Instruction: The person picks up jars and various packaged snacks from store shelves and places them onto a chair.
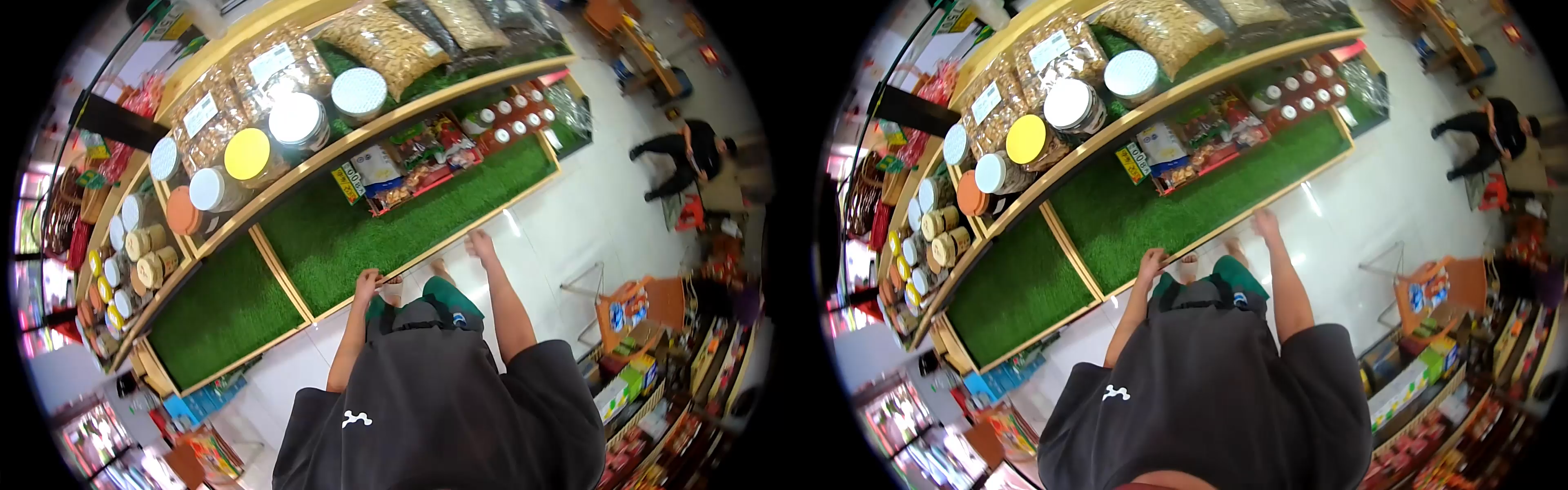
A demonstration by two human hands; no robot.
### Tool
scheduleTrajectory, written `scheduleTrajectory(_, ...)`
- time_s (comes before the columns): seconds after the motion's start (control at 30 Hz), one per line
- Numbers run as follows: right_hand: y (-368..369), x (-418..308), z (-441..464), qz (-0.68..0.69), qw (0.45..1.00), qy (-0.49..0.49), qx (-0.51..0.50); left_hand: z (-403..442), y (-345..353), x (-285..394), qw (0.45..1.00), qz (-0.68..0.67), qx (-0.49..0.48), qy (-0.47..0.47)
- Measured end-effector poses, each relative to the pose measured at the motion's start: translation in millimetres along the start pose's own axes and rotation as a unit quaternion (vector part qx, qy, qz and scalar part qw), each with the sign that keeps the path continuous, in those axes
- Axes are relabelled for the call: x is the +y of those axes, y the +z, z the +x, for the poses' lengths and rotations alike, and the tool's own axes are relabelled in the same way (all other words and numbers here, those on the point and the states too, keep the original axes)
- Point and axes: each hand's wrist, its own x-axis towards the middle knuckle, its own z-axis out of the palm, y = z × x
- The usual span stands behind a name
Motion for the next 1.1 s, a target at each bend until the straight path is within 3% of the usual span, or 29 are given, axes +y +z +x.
scheduleTrajectory(0.03, 11.1, -24.8, 35.2, -0.05, 0.997, -0.054, -0.009, 0.2, 10.0, 15.5, 1.0, -0.012, 0.017, -0.004)
scheduleTrajectory(0.07, 23.1, -51.7, 65.4, -0.057, 0.996, -0.055, -0.028, 3.7, 21.5, 35.6, 0.998, -0.041, 0.0, 0.041)
scheduleTrajectory(0.13, 47.3, -96.4, 116.3, -0.105, 0.979, -0.167, -0.058, 9.1, 47.9, 87.0, 0.992, -0.078, -0.012, 0.1)
scheduleTrajectory(0.17, 57.3, -118.8, 133.3, -0.11, 0.976, -0.171, -0.076, 11.4, 64.2, 121.1, 0.989, -0.091, -0.008, 0.118)
scheduleTrajectory(0.23, 80.3, -152.2, 150.5, -0.171, 0.931, -0.318, -0.052, 20.1, 91.2, 180.4, 0.976, -0.021, 0.026, 0.215)
scheduleTrajectory(0.3, 86.4, -195.9, 139.1, -0.193, 0.929, -0.314, -0.039, 86.8, 105.0, 193.0, 0.952, 0.024, 0.044, 0.3)
scheduleTrajectory(0.37, 82.8, -213.2, 144.5, -0.229, 0.923, -0.308, -0.02, 112.7, 118.1, 230.9, 0.979, 0.089, 0.088, 0.162)
scheduleTrajectory(0.43, 82.1, -216.3, 158.3, -0.216, 0.94, -0.256, -0.07, 182.5, 130.2, 212.3, 0.94, -0.002, 0.198, 0.277)
scheduleTrajectory(0.47, 80.0, -213.2, 164.3, -0.228, 0.937, -0.252, -0.086, 133.4, 140.7, 255.9, 0.977, -0.058, 0.135, 0.154)
scheduleTrajectory(0.57, 69.0, -222.7, 161.8, -0.108, 0.967, -0.184, -0.138, 194.8, 147.0, 232.3, 0.973, -0.153, 0.148, 0.094)
scheduleTrajectory(0.63, 71.2, -214.7, 185.1, -0.079, 0.965, -0.172, -0.184, 141.5, 157.3, 276.9, 0.976, -0.163, 0.13, 0.057)
scheduleTrajectory(0.7, 68.9, -223.1, 185.8, -0.05, 0.956, -0.17, -0.233, 159.5, 145.1, 275.6, 0.98, -0.144, 0.117, 0.066)
scheduleTrajectory(0.77, 70.4, -243.4, 176.7, -0.004, 0.961, -0.097, -0.261, 154.8, 142.6, 278.2, 0.981, -0.113, 0.148, 0.062)
scheduleTrajectory(0.83, 77.4, -253.8, 164.4, -0.007, 0.963, -0.123, -0.24, 151.6, 135.8, 279.5, 0.978, -0.148, 0.145, 0.033)
scheduleTrajectory(0.9, 77.9, -258.9, 158.1, 0.006, 0.942, -0.078, -0.326, 146.5, 126.5, 272.2, 0.975, -0.161, 0.145, 0.039)
scheduleTrajectory(0.97, 81.3, -254.5, 145.9, 0.046, 0.941, -0.063, -0.33, 140.2, 117.1, 257.4, 0.96, -0.261, 0.032, 0.095)
scheduleTrajectory(1.07, 66.6, -238.8, 120.6, 0.017, 0.932, -0.083, -0.352, 61.9, 130.4, 264.6, 0.935, -0.334, 0.022, 0.113)
scheduleTrajectory(1.1, 58.5, -232.8, 105.0, 0.05, 0.927, -0.05, -0.37, 48.4, 129.3, 256.8, 0.921, -0.369, 0.011, 0.123)
